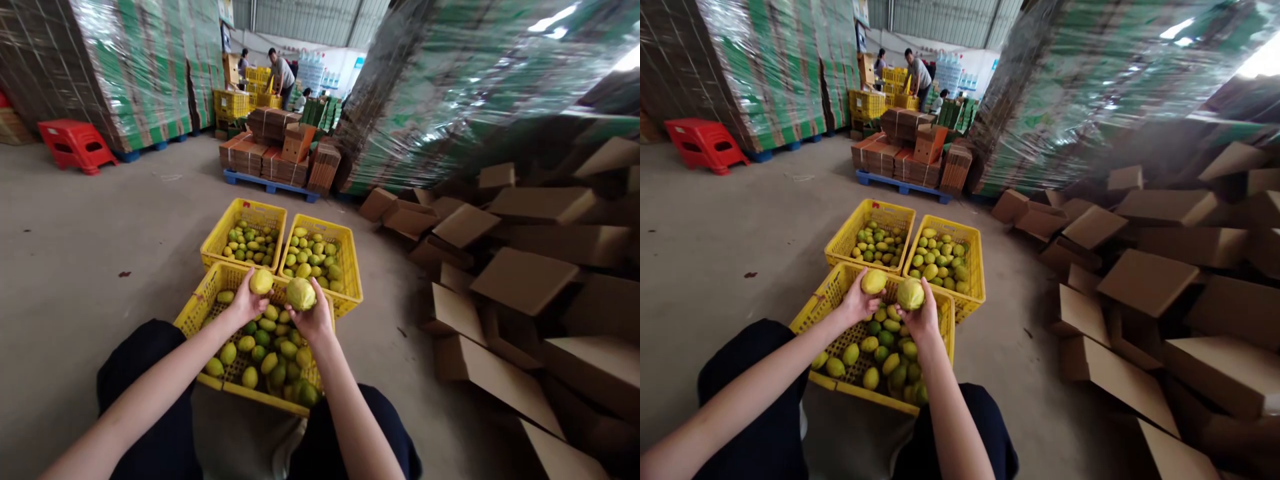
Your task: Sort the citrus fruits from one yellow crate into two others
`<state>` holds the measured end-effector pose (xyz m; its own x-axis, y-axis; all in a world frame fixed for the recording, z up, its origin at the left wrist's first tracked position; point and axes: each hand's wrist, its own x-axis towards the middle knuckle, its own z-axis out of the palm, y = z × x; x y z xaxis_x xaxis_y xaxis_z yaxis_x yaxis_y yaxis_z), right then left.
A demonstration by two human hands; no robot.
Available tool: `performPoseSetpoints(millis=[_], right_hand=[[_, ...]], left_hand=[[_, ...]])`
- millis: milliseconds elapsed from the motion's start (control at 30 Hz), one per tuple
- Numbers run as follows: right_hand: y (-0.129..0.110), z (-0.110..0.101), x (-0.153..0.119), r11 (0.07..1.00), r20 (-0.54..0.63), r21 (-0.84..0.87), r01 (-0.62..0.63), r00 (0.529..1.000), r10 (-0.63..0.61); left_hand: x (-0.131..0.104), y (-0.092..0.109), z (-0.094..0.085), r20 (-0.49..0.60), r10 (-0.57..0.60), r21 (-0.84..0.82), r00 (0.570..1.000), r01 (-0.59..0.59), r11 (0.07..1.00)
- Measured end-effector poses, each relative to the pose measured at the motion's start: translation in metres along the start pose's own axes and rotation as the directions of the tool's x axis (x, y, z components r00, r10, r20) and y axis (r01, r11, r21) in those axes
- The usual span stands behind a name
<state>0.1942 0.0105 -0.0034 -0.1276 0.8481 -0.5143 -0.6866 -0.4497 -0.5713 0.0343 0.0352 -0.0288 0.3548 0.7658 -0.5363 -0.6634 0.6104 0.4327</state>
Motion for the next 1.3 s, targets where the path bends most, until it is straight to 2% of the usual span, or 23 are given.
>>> performPoseSetpoints(millis=[200,367,500,533,600,667,700,767,800,833,867,967,1033,1133,1200,1233,1300], right_hand=[[0.011,-0.007,0.008,0.997,-0.119,0.052,-0.05,0.991,0.056],[0.024,-0.009,0.012,0.995,-0.146,0.071,-0.066,0.986,0.076],[0.027,-0.012,0.014,0.999,-0.091,0.045,-0.001,0.996,0.005],[0.027,-0.012,0.013,0.999,-0.09,0.035,0.021,0.996,-0.018],[0.024,-0.011,0.01,0.994,-0.109,-0.009,0.112,0.988,-0.112],[0.021,-0.009,0.006,0.944,-0.121,-0.139,0.3,0.941,-0.316],[0.019,-0.009,0.003,0.88,-0.1,-0.234,0.413,0.89,-0.444],[0.017,-0.008,-0.001,0.688,0.008,-0.403,0.603,0.755,-0.656],[0.017,-0.007,-0.002,0.599,0.075,-0.452,0.661,0.698,-0.713],[0.017,-0.007,-0.003,0.537,0.13,-0.477,0.696,0.659,-0.74],[0.018,-0.007,-0.003,0.501,0.164,-0.484,0.717,0.637,-0.753],[0.022,-0.007,-0.003,0.461,0.186,-0.501,0.732,0.611,-0.769],[0.024,-0.007,-0.003,0.4,0.222,-0.536,0.743,0.581,-0.783],[0.026,-0.009,-0.004,0.235,0.307,-0.599,0.766,0.491,-0.815],[0.027,-0.01,-0.005,0.157,0.324,-0.626,0.764,0.438,-0.838],[0.028,-0.011,-0.005,0.151,0.32,-0.632,0.76,0.434,-0.842],[0.027,-0.012,-0.005,0.206,0.305,-0.639,0.741,0.49,-0.817]], left_hand=[[0.001,-0.006,-0.005,-0.044,-0.003,-0.018,0.999,0.002,1.0],[0.001,-0.006,-0.006,-0.043,0.001,0.046,0.999,0.001,0.999],[0.003,-0.009,-0.006,-0.006,0.021,0.11,1.0,-0.02,0.994],[0.003,-0.01,-0.006,0.0,0.045,0.133,0.999,-0.045,0.99],[0.001,-0.011,-0.006,0.019,0.169,0.179,0.985,-0.169,0.969],[-0.003,-0.011,-0.006,0.068,0.345,0.207,0.936,-0.351,0.913],[-0.005,-0.01,-0.006,0.105,0.416,0.215,0.903,-0.429,0.877],[-0.009,-0.006,-0.006,0.185,0.481,0.234,0.857,-0.514,0.826],[-0.011,-0.005,-0.005,0.218,0.484,0.245,0.848,-0.527,0.813],[-0.012,-0.003,-0.005,0.243,0.481,0.257,0.842,-0.534,0.806],[-0.013,-0.002,-0.005,0.259,0.48,0.266,0.838,-0.54,0.799],[-0.015,-0.001,-0.006,0.294,0.493,0.3,0.819,-0.569,0.766],[-0.015,-0.001,-0.007,0.33,0.502,0.338,0.799,-0.597,0.728],[-0.016,-0.003,-0.008,0.402,0.511,0.371,0.76,-0.646,0.667],[-0.016,-0.003,-0.009,0.431,0.526,0.37,0.734,-0.675,0.638],[-0.016,-0.002,-0.009,0.429,0.533,0.375,0.729,-0.681,0.629],[-0.016,0.0,-0.009,0.399,0.546,0.386,0.737,-0.675,0.629]])
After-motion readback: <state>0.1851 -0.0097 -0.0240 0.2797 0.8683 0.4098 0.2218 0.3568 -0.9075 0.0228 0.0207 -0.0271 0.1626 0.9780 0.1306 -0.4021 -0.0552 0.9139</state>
